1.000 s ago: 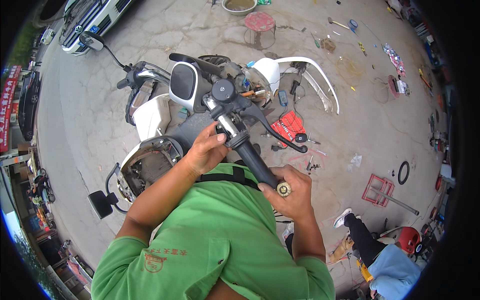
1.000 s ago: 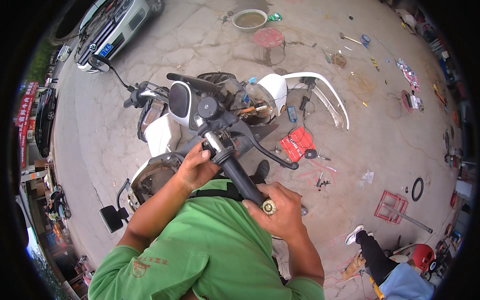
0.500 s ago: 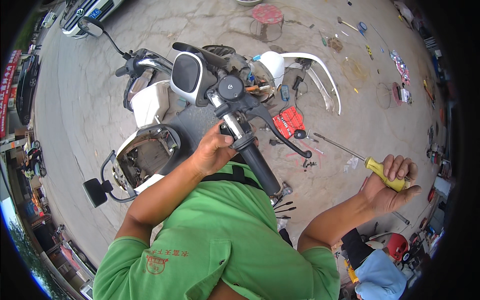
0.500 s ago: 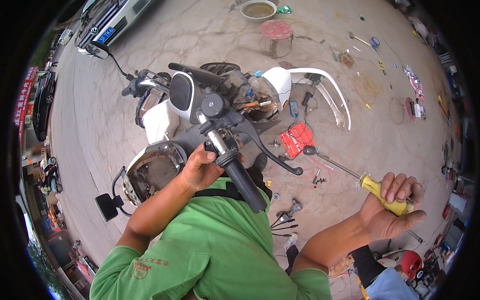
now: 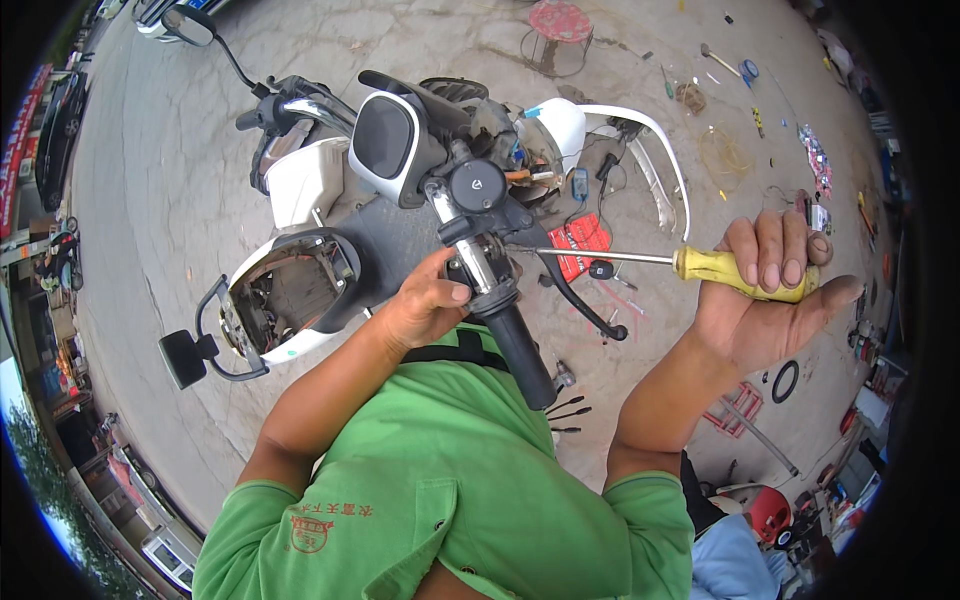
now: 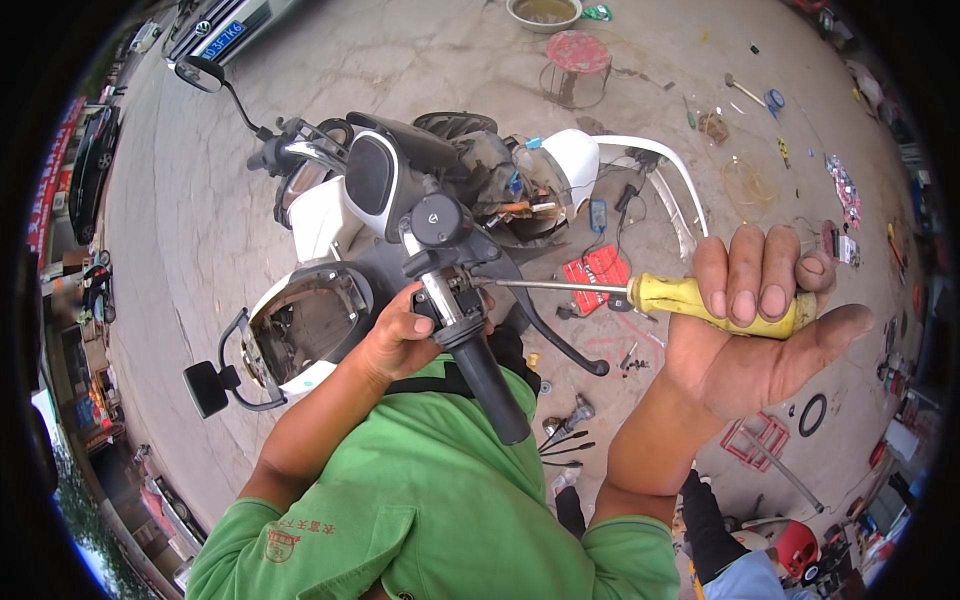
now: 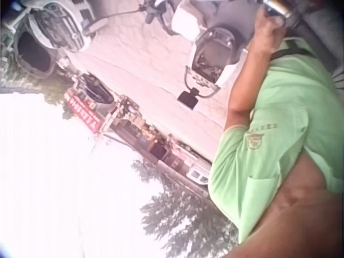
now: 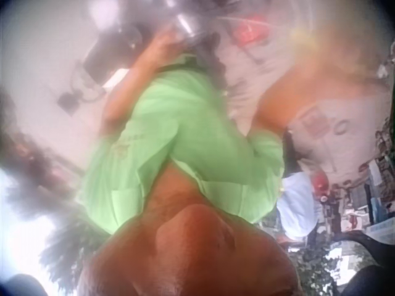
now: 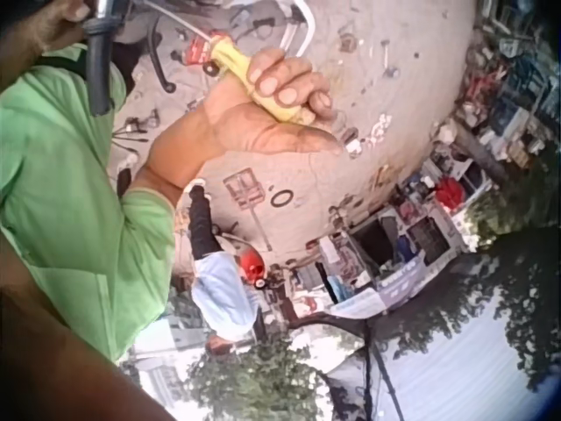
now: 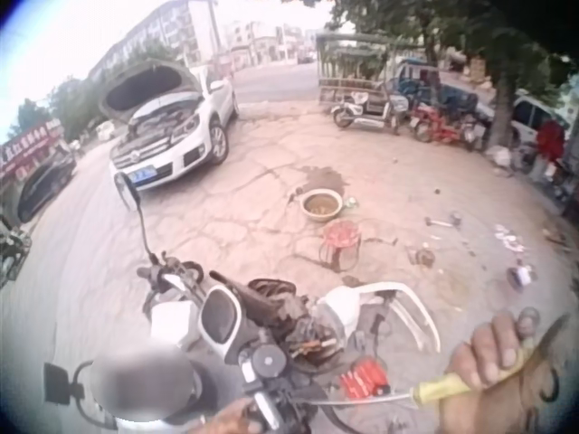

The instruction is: The person disassembles the right handlebar assembly of a white scooter using a yellow-handled screwdriver. They remove the brake lever, throttle grip, and control housing, exposing internal wiring. The person then reassembles the components in reverse order, securing them with screws.

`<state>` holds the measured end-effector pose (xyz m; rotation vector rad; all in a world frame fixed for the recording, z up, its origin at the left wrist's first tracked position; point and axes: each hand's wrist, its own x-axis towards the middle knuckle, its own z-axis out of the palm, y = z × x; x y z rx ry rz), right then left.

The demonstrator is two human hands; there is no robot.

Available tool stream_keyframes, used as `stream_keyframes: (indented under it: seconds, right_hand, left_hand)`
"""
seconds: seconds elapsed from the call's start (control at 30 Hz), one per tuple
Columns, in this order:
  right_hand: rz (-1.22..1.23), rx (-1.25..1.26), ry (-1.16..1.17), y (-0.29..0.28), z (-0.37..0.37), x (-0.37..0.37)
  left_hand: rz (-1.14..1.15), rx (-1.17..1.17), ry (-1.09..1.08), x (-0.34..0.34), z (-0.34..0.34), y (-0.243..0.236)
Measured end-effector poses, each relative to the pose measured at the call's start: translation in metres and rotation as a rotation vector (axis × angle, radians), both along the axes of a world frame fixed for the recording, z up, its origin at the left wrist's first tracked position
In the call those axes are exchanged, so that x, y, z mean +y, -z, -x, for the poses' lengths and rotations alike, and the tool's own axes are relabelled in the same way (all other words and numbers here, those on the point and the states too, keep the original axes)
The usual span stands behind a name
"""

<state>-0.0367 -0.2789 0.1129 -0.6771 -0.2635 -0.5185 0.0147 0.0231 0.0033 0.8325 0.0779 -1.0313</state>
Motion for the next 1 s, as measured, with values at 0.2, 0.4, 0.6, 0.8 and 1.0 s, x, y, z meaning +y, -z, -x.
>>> stream_keyframes:
  seconds: [0.2, 0.4, 0.6, 0.8, 1.0]
  right_hand:
    - [0.013, 0.011, -0.041, 0.006, -0.016, 0.001]
    - [0.037, 0.006, -0.071, 0.009, -0.021, -0.001]
    - [0.052, 0.026, -0.106, 0.006, -0.027, -0.002]
    - [0.428, 0.205, 0.312, 0.0, -0.037, 0.013]
    - [0.712, 0.295, 0.485, 0.001, -0.016, -0.019]
  left_hand:
    - [0.017, -0.012, 0.001, 0.0, 0.0, 0.0]
    - [0.033, -0.012, -0.022, -0.002, 0.003, -0.001]
    - [0.039, -0.013, -0.024, -0.001, 0.004, 0.005]
    - [0.038, -0.006, -0.025, -0.001, 0.002, 0.009]
    - [0.053, 0.01, -0.032, -0.002, 0.001, 0.004]
